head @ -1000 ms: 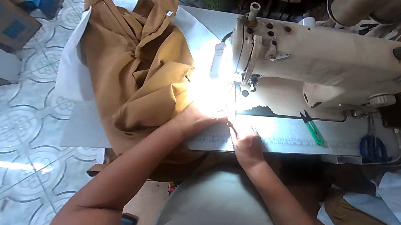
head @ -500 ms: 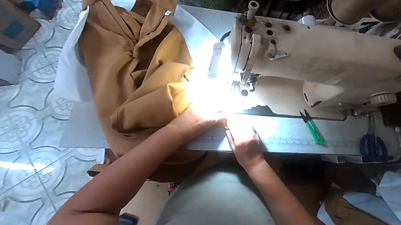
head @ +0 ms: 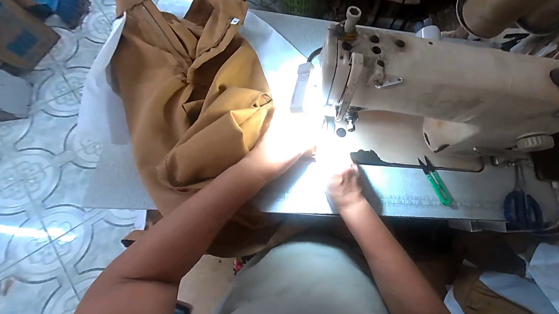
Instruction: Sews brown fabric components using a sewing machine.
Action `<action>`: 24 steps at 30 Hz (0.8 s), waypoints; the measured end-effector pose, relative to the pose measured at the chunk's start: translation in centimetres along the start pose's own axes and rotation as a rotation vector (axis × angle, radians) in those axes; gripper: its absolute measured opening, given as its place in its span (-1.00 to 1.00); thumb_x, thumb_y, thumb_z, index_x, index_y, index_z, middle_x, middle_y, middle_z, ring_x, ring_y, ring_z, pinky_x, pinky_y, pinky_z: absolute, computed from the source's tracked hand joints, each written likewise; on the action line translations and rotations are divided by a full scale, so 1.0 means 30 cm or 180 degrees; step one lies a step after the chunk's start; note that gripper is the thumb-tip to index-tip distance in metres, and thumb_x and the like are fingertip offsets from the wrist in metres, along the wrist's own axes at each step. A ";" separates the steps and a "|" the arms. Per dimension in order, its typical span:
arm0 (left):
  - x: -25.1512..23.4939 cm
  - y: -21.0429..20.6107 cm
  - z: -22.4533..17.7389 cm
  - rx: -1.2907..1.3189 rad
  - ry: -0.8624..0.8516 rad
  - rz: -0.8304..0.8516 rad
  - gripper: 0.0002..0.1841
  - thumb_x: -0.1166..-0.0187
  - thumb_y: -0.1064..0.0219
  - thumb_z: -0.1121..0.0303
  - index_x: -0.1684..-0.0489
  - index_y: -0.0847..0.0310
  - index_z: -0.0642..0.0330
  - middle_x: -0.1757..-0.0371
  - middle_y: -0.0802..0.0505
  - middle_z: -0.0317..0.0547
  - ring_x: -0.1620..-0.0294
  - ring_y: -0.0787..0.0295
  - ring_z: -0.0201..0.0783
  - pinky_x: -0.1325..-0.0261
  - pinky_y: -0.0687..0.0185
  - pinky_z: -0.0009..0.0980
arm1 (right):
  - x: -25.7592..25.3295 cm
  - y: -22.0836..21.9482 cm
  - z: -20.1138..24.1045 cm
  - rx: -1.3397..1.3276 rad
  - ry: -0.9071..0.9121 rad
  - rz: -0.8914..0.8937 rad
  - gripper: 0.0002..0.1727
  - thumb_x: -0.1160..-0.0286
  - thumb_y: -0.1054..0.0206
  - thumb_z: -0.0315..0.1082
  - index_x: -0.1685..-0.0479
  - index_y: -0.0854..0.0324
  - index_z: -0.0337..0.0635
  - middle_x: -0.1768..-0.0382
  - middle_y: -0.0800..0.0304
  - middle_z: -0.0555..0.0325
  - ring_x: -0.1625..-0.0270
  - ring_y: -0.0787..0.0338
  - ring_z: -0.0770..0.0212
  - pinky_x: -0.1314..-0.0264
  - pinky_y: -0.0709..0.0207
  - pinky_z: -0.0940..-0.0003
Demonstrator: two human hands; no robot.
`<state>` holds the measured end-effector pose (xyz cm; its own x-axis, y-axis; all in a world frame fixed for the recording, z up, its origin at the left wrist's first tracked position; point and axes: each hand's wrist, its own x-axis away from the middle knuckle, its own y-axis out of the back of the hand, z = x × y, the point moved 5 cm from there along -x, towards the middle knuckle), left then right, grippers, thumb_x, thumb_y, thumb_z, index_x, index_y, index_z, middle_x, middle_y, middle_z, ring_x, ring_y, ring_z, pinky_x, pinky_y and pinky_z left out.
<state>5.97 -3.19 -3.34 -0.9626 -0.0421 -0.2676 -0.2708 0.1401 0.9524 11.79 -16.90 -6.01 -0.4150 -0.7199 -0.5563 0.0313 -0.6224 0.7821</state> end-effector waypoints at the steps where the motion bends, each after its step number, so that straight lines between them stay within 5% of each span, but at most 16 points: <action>1: -0.008 -0.004 0.011 0.0058 0.0060 -0.0071 -0.76 -0.67 -0.22 0.47 0.02 -0.86 0.05 -0.04 -0.86 -0.03 -0.26 -0.71 0.14 -0.45 -0.38 0.27 | -0.016 -0.002 -0.007 -0.0106 -0.0036 0.0021 -0.78 -0.38 -0.38 -0.48 0.06 -0.84 -0.33 0.07 -0.90 -0.19 -0.02 -0.90 -0.15 -0.04 -0.77 0.05; 4: -0.034 -0.015 0.038 0.0102 0.0191 -0.0142 -0.75 -0.72 -0.17 0.40 -0.01 -0.84 0.05 -0.16 -0.85 -0.02 -0.32 -0.72 0.09 -0.42 -0.47 0.20 | -0.054 0.000 -0.021 -0.0384 -0.0134 0.0158 -0.74 -0.41 -0.40 -0.47 -0.05 -0.80 -0.34 -0.03 -0.87 -0.21 -0.13 -0.87 -0.16 -0.16 -0.74 0.02; 10: -0.030 -0.023 0.045 -0.0059 0.0191 -0.0440 -0.78 -0.65 -0.25 0.46 0.01 -0.85 0.06 -0.06 -0.88 0.00 -0.17 -0.78 0.10 -0.22 -0.61 0.12 | -0.060 -0.004 -0.039 -0.0513 -0.0452 0.0288 -0.75 -0.51 -0.39 -0.40 -0.08 -0.80 -0.28 -0.11 -0.83 -0.17 -0.21 -0.83 -0.09 -0.30 -0.69 0.05; 14: -0.010 -0.056 0.101 0.0466 0.1309 0.0076 -0.72 -0.60 -0.35 0.29 -0.18 -0.77 0.13 -0.27 -0.80 0.16 -0.43 -0.66 0.20 -0.52 -0.42 0.24 | -0.054 0.019 -0.039 -0.0782 -0.1505 0.0801 -0.83 -0.54 -0.38 -0.44 0.03 -0.81 -0.28 0.00 -0.86 -0.14 -0.05 -0.86 -0.08 -0.18 -0.71 -0.04; 18: -0.016 -0.049 0.118 0.1037 0.1693 0.0068 -0.72 -0.61 -0.37 0.23 -0.03 -0.76 0.26 -0.04 -0.83 0.19 -0.14 -0.78 0.14 -0.23 -0.63 0.20 | -0.073 -0.011 -0.024 -0.1609 -0.1753 0.0879 -0.81 -0.56 -0.44 -0.35 -0.03 -0.77 -0.20 0.05 -0.84 -0.09 0.03 -0.83 -0.04 -0.11 -0.69 -0.11; 21: 0.001 -0.034 0.113 0.1170 0.1415 -0.0070 -0.69 -0.49 -0.48 0.25 -0.05 -0.76 0.27 -0.05 -0.84 0.16 -0.15 -0.79 0.10 -0.26 -0.64 0.15 | -0.108 -0.055 -0.046 -0.2075 -0.1870 0.0581 -0.78 -0.61 -0.40 -0.27 0.03 -0.74 -0.25 0.25 -0.83 -0.05 0.28 -0.80 0.08 0.17 -0.71 0.04; 24: 0.038 0.026 0.047 0.0441 0.0613 -0.0008 -0.73 -0.55 -0.43 0.38 -0.16 -0.82 0.14 -0.27 -0.83 0.13 -0.45 -0.65 0.18 -0.58 -0.37 0.21 | -0.062 -0.020 -0.002 -0.3517 -0.3183 0.1002 -0.89 -0.71 -0.25 -0.33 0.02 -0.55 -0.18 0.51 -0.63 0.25 0.64 -0.52 0.51 0.62 -0.41 0.66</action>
<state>4.65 -1.73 -3.11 -0.9473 -0.2286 -0.2244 -0.2838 0.2736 0.9190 12.61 -15.21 -5.47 -0.6736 -0.6483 0.3550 0.6881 -0.7253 -0.0189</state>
